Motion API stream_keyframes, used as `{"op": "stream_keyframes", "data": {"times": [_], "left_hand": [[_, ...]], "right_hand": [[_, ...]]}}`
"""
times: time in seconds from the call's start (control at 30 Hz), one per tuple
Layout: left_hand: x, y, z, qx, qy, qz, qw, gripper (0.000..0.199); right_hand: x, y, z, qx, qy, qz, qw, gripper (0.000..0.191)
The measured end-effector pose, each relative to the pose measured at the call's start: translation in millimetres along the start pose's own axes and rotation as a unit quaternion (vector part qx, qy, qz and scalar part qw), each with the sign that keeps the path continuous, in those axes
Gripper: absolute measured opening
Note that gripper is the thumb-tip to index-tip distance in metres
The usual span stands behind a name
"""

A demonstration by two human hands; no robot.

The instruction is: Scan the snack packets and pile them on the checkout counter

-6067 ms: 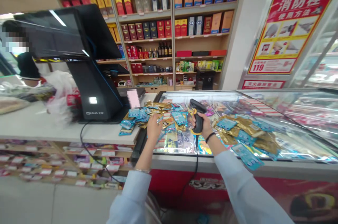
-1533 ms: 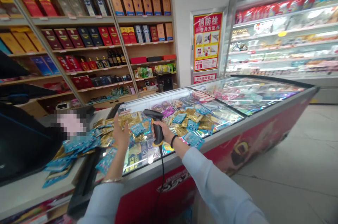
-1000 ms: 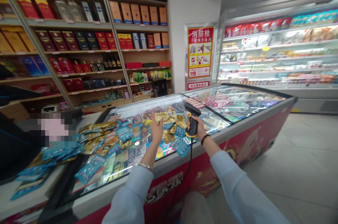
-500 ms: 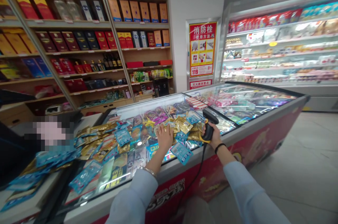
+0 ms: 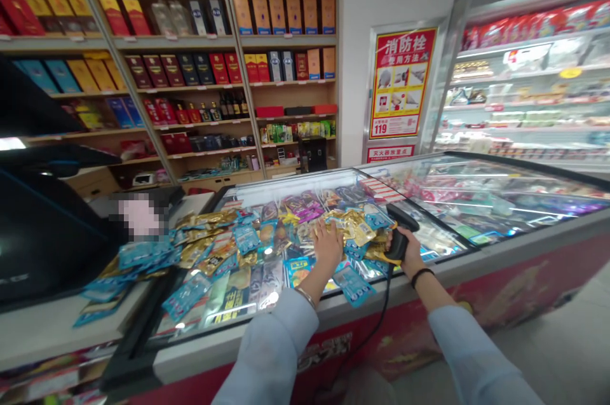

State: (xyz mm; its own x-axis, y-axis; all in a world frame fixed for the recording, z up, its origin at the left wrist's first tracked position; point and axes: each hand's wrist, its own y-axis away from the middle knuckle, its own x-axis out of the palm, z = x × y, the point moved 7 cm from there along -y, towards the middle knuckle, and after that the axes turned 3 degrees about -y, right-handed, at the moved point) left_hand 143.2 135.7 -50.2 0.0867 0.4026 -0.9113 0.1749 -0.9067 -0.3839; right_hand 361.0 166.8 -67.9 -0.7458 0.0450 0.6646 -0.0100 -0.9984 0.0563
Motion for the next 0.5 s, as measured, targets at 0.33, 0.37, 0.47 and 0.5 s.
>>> {"op": "stream_keyframes", "data": {"times": [0.33,0.37,0.47,0.5], "left_hand": [[-7.2,-6,14,-0.002,0.05,-0.018,0.999,0.063],[-10.6,-5,15,-0.002,0.06,-0.028,0.998,0.064],[-30.2,-3,15,0.021,0.086,-0.076,0.993,0.061],[-39.7,-3,16,0.029,0.092,-0.095,0.991,0.059]], "right_hand": [[1,9,8,-0.019,-0.004,0.011,1.0,0.028],[1,11,10,-0.022,-0.007,0.008,1.0,0.027],[2,20,16,-0.033,-0.008,-0.007,0.999,0.022],[4,24,19,-0.038,-0.006,-0.01,0.999,0.019]]}}
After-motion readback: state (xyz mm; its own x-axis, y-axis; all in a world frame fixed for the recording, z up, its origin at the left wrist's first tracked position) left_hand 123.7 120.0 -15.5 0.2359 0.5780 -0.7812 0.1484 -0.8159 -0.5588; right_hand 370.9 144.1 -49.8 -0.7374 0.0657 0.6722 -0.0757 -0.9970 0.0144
